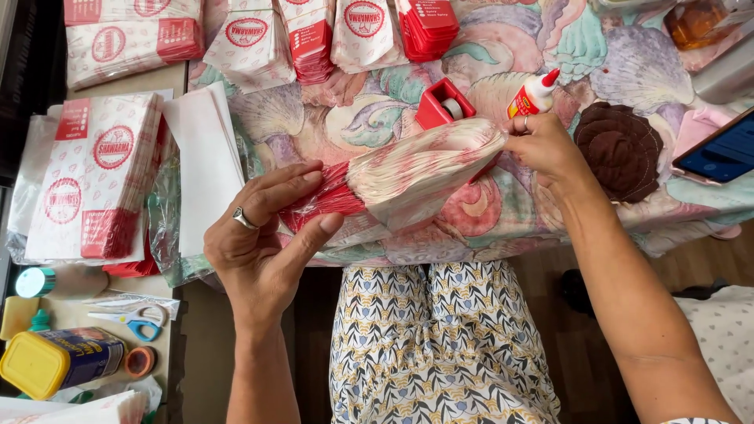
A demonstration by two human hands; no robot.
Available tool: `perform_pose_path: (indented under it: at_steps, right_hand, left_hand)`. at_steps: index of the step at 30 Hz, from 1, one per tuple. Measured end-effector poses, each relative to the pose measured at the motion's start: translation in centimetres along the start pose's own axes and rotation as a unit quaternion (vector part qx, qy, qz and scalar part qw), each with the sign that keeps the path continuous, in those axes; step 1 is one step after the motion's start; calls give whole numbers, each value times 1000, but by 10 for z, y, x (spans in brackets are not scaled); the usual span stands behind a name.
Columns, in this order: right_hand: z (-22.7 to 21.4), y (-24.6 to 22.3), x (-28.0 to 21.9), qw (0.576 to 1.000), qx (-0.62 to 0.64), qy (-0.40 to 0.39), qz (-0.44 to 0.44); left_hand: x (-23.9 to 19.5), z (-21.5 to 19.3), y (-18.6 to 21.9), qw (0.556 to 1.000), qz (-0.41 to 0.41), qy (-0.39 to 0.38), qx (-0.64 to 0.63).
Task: Packaging stacks of paper bags by wrapping them in paper sleeves and securing them with tape and glue.
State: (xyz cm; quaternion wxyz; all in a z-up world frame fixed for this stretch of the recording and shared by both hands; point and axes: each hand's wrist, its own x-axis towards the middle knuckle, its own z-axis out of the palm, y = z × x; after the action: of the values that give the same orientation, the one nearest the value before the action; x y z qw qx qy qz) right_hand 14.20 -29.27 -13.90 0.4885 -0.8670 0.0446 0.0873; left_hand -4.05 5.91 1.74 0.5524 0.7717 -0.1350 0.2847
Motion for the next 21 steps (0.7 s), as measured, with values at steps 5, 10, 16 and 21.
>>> perform_pose_path:
  at_steps: [5,10,16,21]
  right_hand:
    - [-4,7,3,996,80,-14,25]
    - [-18,13,-18,960,257,-105,27]
    - [-32,23,-56,954,277,-115,14]
    - [-33,46,-55,966,238,-98,-11]
  left_hand:
    - [0,0,0,1000,-6,1,1]
    - [1,1,1,1000,-5,1,16]
    - [0,0,2,1000,-7,-5,24]
    - [-3,1,-1,1000,-9,-1,19]
